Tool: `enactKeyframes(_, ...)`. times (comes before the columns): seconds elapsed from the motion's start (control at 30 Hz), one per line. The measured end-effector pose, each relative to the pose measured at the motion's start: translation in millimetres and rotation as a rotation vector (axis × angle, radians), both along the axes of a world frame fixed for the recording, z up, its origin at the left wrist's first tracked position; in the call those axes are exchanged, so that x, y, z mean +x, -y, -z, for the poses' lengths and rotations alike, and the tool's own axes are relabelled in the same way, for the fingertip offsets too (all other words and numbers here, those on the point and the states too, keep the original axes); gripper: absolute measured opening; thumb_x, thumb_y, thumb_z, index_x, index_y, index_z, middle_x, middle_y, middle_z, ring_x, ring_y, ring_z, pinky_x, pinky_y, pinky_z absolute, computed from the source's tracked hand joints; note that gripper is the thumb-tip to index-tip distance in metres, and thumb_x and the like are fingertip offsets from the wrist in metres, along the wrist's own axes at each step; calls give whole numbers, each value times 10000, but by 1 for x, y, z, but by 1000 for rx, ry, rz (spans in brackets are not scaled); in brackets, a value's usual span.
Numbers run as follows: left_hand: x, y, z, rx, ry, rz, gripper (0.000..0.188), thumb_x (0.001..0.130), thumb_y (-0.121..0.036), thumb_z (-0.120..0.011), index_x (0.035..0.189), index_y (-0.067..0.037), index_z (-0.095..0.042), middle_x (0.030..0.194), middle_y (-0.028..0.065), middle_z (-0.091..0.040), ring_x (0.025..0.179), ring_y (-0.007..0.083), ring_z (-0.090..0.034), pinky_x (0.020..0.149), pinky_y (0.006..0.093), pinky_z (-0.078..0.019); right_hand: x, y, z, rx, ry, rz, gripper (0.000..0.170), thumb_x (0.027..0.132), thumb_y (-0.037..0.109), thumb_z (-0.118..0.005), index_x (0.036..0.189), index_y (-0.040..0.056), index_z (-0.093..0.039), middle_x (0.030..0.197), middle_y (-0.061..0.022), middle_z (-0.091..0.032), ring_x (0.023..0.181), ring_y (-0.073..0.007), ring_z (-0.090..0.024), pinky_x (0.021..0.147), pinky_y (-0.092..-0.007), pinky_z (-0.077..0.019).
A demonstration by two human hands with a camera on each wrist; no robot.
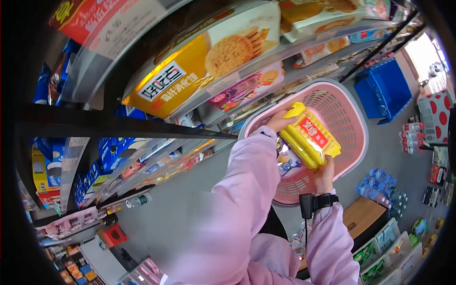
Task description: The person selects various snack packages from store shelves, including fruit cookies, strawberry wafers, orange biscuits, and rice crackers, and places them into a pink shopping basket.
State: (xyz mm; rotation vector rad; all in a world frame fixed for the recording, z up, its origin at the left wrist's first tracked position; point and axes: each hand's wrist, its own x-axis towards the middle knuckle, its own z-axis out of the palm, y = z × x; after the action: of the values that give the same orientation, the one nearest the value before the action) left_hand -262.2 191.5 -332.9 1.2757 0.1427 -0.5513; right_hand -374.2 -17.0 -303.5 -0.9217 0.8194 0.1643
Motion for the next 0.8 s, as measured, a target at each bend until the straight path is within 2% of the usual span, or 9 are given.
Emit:
enactKeyframes(0.2,-4,2,36,74,161,-77,359,693,-155,-669,995,9,-567,945,78,-605,879,156,-561,785,275,-428,-1,-2,50,52,-239,-45,367,728,88,-483,1082,6,-426,994,-113,-542,865,-251,-566,750,-356,-486)
enactKeyframes(0.3,-6,6,40,94,152,-103,355,680,-166,-682,968,11,-577,931,86,-613,865,156,-568,780,267,-431,2,-3,62,-5,-241,-75,436,712,158,-503,1118,29,-410,1044,-100,-513,908,-262,-513,788,-356,-446)
enactKeyframes(0.4,-2,12,65,150,87,-122,445,622,-173,-716,985,27,-553,961,136,-605,879,213,-584,787,289,-444,3,8,68,61,-281,-132,404,762,141,-475,1139,17,-399,1040,-111,-519,885,-262,-533,757,-369,-458)
enactKeyframes(0.53,-17,28,57,631,94,-346,537,606,-206,-720,1034,38,-506,996,195,-572,942,290,-551,828,339,-427,3,12,54,39,-243,-192,354,812,148,-465,1131,1,-415,993,-116,-541,848,-255,-550,721,-372,-463)
enactKeyframes(0.6,-31,34,49,774,160,-369,549,618,-196,-704,1062,40,-485,998,208,-562,975,312,-527,839,352,-418,0,11,34,-140,-156,-276,358,811,134,-493,1129,-8,-410,1008,-123,-536,854,-234,-550,703,-350,-471)
enactKeyframes(0.63,-48,26,14,731,189,-341,558,629,-180,-688,1092,40,-467,1020,211,-546,1004,316,-504,856,356,-405,-4,12,20,-231,-114,-317,361,810,128,-507,1128,-12,-408,1016,-126,-533,857,-223,-550,693,-338,-475)
enactKeyframes(0.67,-66,17,-24,687,216,-312,568,641,-164,-672,1122,40,-449,1042,214,-530,1033,320,-481,873,361,-393,-10,-8,-14,-371,-49,-317,424,816,134,-513,1181,-26,-368,1109,-137,-482,950,-205,-502,777,-313,-438)
enactKeyframes(0.77,-142,-33,-110,115,316,-57,498,795,-177,-587,1212,10,-391,1146,141,-485,1054,212,-470,853,320,-402,-35,-49,-64,-756,362,-314,456,812,89,-501,1217,-33,-331,1188,-143,-413,1052,-209,-440,861,-300,-385)
enactKeyframes(0.8,-172,-62,-143,7,250,86,508,826,-213,-571,1225,24,-365,1156,124,-478,1075,182,-455,868,306,-400,-43,-67,-82,-754,479,-355,478,795,60,-508,1227,-27,-322,1208,-137,-392,1074,-211,-423,880,-303,-369)
